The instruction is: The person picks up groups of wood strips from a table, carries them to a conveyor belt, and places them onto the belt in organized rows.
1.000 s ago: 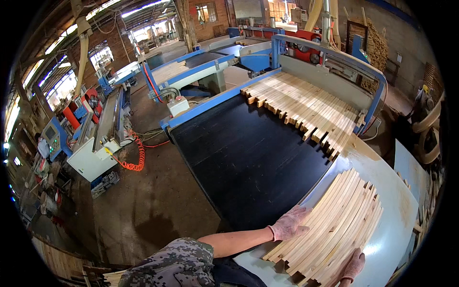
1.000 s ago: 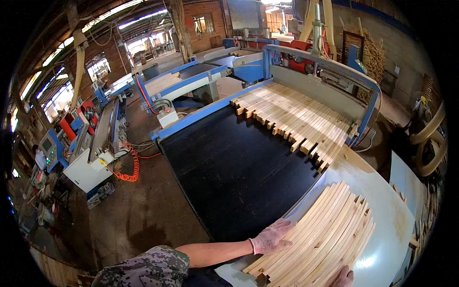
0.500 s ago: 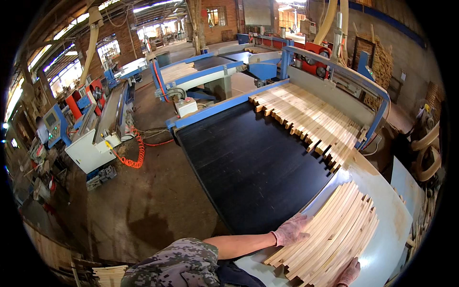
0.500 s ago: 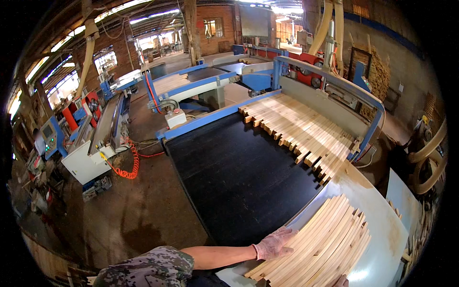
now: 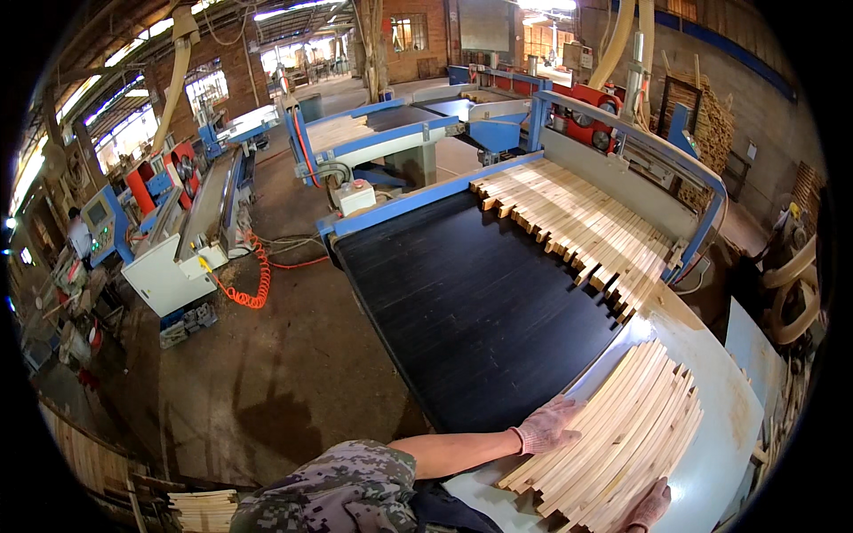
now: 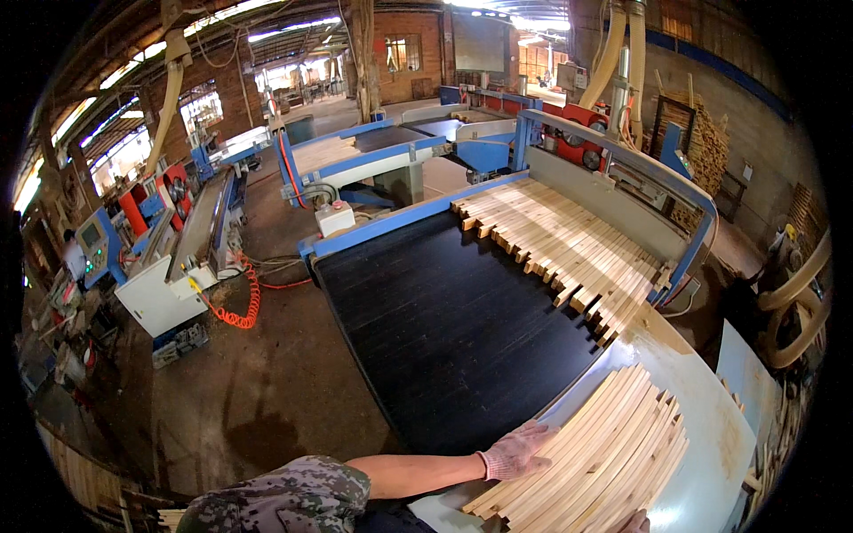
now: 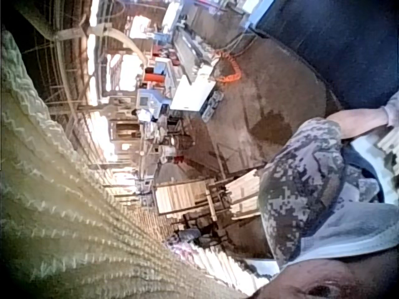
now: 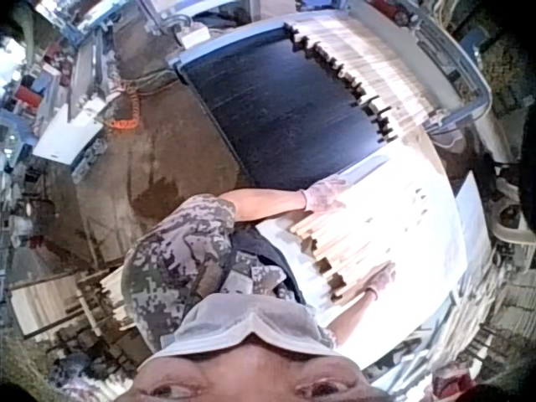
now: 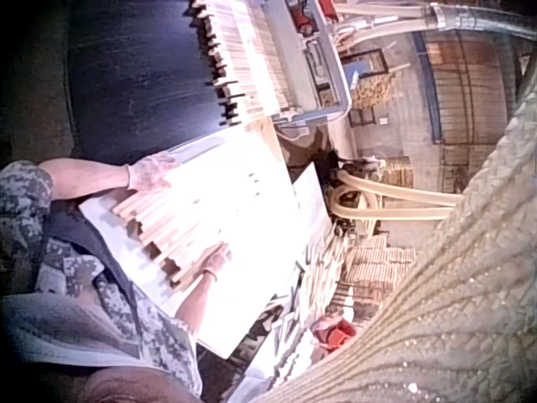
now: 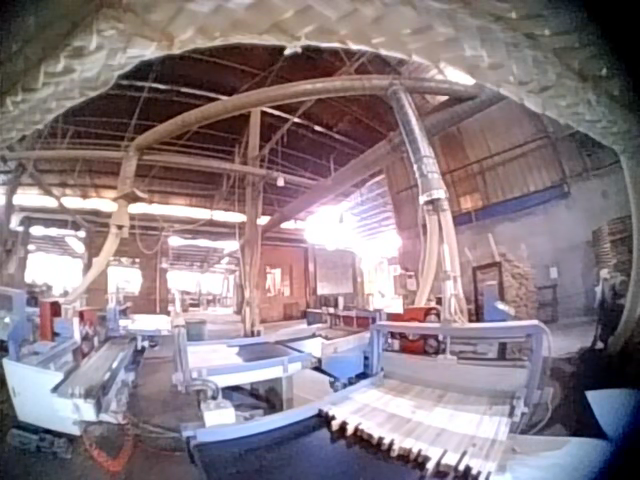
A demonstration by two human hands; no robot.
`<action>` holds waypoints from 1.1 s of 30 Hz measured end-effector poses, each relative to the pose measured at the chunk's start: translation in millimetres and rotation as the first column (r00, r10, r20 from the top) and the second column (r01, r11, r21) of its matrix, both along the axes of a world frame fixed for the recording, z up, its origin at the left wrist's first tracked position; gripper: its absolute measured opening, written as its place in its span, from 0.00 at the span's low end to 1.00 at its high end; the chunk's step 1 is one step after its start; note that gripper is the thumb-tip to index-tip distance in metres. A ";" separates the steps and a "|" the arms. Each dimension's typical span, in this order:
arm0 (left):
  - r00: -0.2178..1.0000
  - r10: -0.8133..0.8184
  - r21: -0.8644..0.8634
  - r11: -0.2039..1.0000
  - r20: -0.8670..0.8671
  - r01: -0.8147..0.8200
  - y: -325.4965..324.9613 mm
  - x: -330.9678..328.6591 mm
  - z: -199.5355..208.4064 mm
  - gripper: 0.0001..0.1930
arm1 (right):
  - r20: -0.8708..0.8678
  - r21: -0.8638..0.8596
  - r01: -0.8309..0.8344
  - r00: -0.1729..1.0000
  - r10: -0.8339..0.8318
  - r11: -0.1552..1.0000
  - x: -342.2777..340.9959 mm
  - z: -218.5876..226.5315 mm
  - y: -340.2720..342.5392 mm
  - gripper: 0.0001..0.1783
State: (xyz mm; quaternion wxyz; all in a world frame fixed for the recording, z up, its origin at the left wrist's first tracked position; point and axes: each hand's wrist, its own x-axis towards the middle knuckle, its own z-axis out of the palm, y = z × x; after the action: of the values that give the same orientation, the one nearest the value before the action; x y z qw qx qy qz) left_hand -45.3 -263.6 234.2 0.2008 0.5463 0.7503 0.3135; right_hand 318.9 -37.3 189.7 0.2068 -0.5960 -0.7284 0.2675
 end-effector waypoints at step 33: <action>0.999 0.027 -0.015 1.000 -0.029 -0.028 4.4 2.8 -10.2 0.43 | -0.446 -0.104 0.167 0.873 -0.196 0.980 11.6 -36.6 29.1 0.28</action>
State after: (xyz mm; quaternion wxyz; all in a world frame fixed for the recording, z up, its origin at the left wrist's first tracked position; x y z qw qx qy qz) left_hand -42.5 -259.2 224.0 0.1898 0.5390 0.7630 0.3023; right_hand 330.5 -8.2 153.0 0.3767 -0.5888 -0.5920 0.4013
